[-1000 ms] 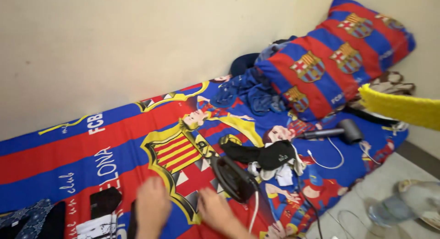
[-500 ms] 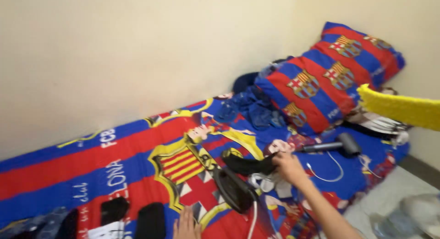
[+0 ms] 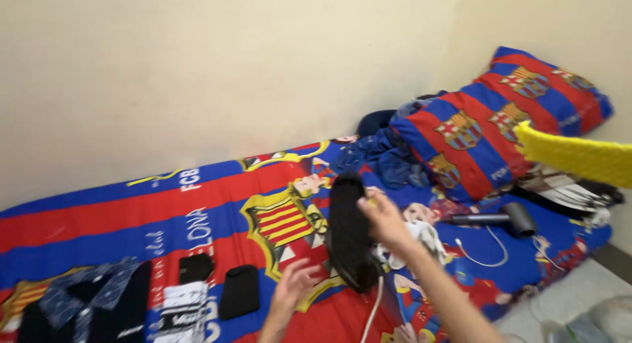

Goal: Iron several pairs of socks and a shirt on a bed.

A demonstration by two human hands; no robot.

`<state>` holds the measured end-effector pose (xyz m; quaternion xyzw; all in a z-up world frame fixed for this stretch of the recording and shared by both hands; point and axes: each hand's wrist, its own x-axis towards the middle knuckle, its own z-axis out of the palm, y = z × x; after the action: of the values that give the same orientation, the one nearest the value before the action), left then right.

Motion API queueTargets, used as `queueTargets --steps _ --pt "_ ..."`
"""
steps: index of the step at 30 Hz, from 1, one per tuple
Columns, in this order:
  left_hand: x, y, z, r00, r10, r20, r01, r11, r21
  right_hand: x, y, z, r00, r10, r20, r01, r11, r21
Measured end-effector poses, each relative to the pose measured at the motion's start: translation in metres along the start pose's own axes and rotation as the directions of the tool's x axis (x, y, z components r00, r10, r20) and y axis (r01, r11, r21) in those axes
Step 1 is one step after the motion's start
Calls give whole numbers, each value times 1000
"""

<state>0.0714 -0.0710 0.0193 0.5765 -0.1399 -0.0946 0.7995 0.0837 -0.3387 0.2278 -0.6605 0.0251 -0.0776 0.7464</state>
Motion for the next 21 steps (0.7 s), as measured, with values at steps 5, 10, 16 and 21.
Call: queueTargets --steps 5,10,16,21 --pt "-25 -36 -19 995 14 -102 -39 968 -248 0 164 74 986 -158 56 164 980 -111" --pt "-55 -117 -71 875 -311 -370 179 920 -350 -76 245 89 953 -276 127 297 758 -581" --pt "-51 -109 -54 835 -316 -450 219 942 -255 -105 169 96 834 -449 321 514 423 -746" --pt "-59 -120 -61 844 -286 -453 210 955 -210 -44 94 77 693 -720 45 133 66 -989"
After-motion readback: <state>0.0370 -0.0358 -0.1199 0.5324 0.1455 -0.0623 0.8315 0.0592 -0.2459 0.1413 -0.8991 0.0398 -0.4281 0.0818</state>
